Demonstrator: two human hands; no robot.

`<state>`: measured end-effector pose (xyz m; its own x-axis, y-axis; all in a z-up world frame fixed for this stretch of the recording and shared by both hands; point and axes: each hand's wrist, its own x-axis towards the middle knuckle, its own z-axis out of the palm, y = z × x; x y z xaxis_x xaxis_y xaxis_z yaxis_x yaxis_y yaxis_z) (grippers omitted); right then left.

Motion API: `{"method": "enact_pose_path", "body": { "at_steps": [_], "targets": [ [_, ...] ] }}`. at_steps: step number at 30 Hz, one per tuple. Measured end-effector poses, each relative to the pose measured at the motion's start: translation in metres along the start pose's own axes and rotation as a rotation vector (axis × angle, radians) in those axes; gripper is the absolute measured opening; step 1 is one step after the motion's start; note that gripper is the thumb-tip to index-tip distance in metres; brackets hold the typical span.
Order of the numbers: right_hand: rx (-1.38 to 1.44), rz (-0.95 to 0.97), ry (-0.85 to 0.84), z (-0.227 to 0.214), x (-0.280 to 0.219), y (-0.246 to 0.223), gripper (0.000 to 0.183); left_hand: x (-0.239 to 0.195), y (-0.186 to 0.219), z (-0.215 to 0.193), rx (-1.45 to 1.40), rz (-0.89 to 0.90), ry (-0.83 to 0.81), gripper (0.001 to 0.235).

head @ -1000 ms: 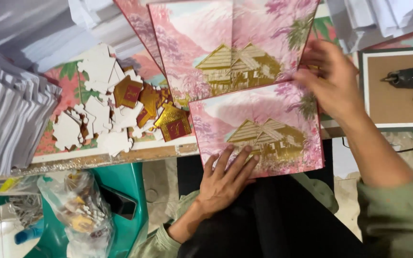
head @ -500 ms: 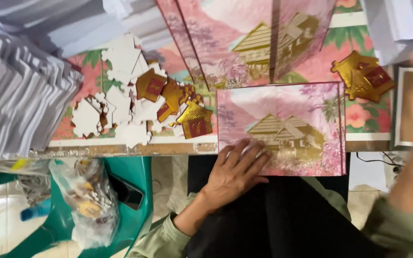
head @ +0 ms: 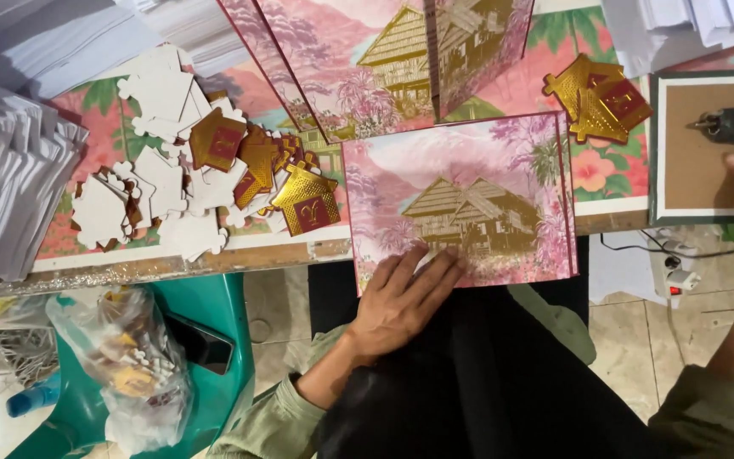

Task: Assembling decorative cards by gluing gold house-shaped ornaments onto printed cardstock using a hot glue gun.

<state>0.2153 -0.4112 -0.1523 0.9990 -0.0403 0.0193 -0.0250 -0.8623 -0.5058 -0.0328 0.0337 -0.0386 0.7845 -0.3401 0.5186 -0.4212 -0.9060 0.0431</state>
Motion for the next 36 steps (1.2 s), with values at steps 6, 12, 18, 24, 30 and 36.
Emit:
{"method": "enact_pose_path", "body": {
  "at_steps": [6,12,18,24,30,36],
  "targets": [
    [0.065,-0.42,-0.023,-0.019,-0.051,-0.141,0.032,0.002,-0.004,0.002,0.017,0.01,0.04,0.025],
    [-0.08,-1.09,0.191,0.007,-0.089,-0.254,0.023,0.005,-0.005,0.0,-0.003,0.004,0.025,0.027],
    [-0.004,-1.265,0.155,0.016,-0.089,-0.293,0.028,0.003,-0.008,0.001,-0.018,-0.004,0.047,0.024],
    [-0.028,-1.247,0.242,0.033,-0.075,-0.295,0.012,0.002,-0.007,0.002,-0.016,-0.006,0.027,0.025],
    [-0.012,-1.227,0.224,0.025,-0.076,-0.288,0.022,0.003,-0.008,0.002,-0.017,-0.014,0.019,0.026],
    [-0.02,-1.244,0.288,0.026,-0.067,-0.283,0.022,0.003,-0.005,0.001,-0.024,-0.02,0.024,0.026]
  ]
}}
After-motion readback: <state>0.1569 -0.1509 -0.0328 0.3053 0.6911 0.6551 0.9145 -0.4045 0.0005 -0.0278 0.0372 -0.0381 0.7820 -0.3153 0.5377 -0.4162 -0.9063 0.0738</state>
